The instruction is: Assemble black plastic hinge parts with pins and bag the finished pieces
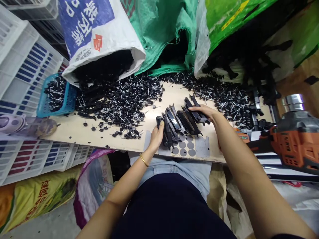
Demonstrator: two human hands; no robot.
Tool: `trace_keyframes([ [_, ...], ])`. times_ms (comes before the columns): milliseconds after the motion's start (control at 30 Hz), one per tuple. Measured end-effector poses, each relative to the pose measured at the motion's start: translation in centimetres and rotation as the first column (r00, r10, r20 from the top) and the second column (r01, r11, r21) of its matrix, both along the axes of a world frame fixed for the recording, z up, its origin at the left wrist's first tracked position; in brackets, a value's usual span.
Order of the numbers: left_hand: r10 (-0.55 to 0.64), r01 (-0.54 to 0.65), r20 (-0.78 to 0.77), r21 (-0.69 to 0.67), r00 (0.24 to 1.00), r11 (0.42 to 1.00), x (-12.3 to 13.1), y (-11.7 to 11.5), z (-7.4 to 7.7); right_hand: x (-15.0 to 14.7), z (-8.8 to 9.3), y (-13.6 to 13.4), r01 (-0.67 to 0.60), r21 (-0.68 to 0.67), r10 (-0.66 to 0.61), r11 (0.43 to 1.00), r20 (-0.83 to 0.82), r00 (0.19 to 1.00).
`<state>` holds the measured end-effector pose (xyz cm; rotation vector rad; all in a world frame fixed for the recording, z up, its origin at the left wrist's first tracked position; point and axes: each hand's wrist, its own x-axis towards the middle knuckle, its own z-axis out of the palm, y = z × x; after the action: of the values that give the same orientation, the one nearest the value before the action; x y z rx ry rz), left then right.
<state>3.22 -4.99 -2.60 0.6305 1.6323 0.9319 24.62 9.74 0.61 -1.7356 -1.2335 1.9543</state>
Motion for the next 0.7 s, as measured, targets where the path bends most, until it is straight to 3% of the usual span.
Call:
trace_keyframes([
  [133,0.09,-0.092,0.026,0.08,0.996,0.993,1.0,0.8,0.2,-0.8,0.4,-3.9,0.109,-0.096,-0.117,0.989,-0.08,0.99],
  [233,0.115,-0.151,0.276,0.116,0.954,0.982,2.5,1.4,0.7,-2.7,0.3,-6.6,0.24,0.007,-0.236,0.971,-0.156,0.959],
  [333,0.004,-0.108,0.496,0.181,0.868,0.978,3.8,1.1,1.0,-4.4,-0.7,-8.5,0.382,0.113,-0.344,0.917,-0.262,0.902],
  [467,-0.025,-0.131,0.557,0.239,0.83,0.962,4.7,0.4,1.1,-5.1,-2.7,-9.0,0.58,0.199,-0.473,0.79,-0.404,0.783],
  [700,-0.014,-0.173,0.604,0.251,0.797,0.952,4.3,1.5,1.3,-5.9,-3.8,-8.4,0.646,0.245,-0.468,0.722,-0.515,0.718],
])
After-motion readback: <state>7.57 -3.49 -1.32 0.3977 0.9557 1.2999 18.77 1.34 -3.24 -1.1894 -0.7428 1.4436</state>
